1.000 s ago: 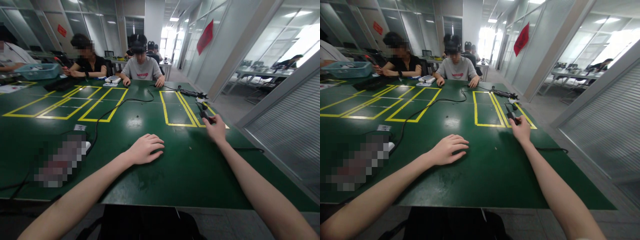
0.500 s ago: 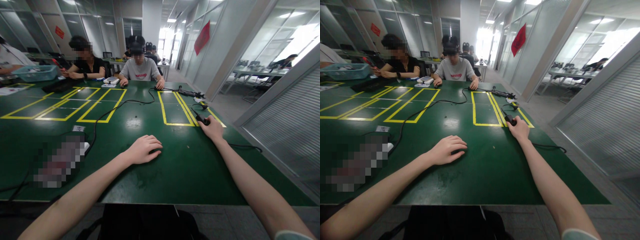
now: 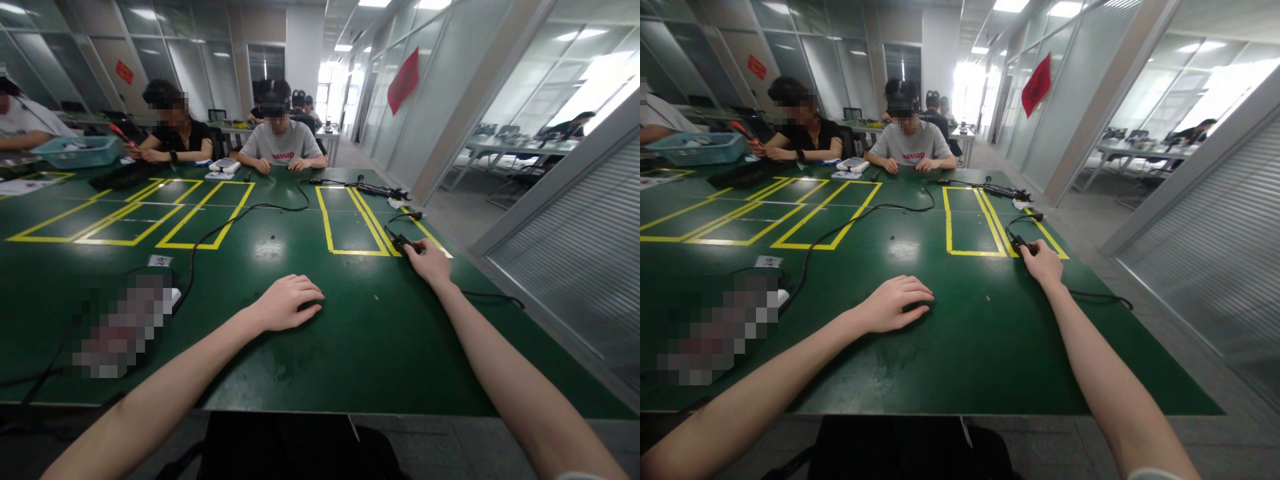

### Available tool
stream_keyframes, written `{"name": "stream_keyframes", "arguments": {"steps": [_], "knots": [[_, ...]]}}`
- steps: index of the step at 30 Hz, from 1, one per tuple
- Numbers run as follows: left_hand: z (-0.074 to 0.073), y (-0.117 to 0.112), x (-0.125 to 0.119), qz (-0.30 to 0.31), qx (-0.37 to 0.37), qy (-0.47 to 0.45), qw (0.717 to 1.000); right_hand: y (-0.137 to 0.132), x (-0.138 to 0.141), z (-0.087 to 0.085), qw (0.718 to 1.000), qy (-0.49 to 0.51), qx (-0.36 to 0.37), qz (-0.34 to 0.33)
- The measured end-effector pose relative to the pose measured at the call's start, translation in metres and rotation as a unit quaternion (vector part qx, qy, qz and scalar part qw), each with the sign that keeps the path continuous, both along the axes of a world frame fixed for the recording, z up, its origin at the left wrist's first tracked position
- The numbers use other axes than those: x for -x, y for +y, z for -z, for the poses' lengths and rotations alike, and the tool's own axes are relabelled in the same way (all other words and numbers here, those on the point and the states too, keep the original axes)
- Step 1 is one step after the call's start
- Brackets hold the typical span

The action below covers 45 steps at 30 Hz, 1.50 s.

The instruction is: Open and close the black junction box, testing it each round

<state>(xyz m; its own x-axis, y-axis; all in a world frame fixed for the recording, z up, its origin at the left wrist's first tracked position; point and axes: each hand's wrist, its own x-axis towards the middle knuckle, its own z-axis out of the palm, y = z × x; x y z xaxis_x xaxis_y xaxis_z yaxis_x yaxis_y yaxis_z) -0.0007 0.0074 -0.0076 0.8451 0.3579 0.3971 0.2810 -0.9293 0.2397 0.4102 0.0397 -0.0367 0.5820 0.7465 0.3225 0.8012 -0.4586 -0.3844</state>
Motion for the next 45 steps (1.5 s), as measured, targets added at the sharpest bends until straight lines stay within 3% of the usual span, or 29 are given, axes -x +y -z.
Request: {"name": "stream_keyframes", "arguments": {"steps": [4,10,21,28,33,36,40,45], "knots": [[-0.001,-0.001,0.0,-0.003,0.002,0.007,1.0,0.004,-0.013,0.007,0.999,0.007,-0.025,0.024],[0.001,-0.002,0.0,0.008,0.003,0.006,1.0,0.001,-0.024,0.004,0.999,0.008,-0.007,0.048],[0.0,-0.001,0.0,0.003,0.006,0.009,1.0,-0.008,0.014,-0.012,0.994,-0.087,0.064,-0.023],[-0.001,-0.002,0.0,-0.003,0.016,0.016,1.0,-0.005,0.009,-0.012,0.996,-0.069,-0.002,-0.049],[-0.002,-0.003,0.0,-0.005,0.019,0.016,1.0,-0.006,0.0,-0.01,0.997,-0.046,-0.069,-0.01],[-0.002,-0.003,0.0,-0.005,0.018,0.016,1.0,-0.007,-0.006,-0.005,0.998,-0.038,-0.041,0.016],[-0.002,-0.002,0.0,-0.004,0.022,0.024,0.999,-0.008,-0.004,-0.003,0.999,-0.035,0.021,-0.001],[-0.002,-0.002,-0.001,-0.008,0.023,0.028,0.999,-0.011,0.034,-0.013,0.994,-0.024,0.069,-0.078]]}}
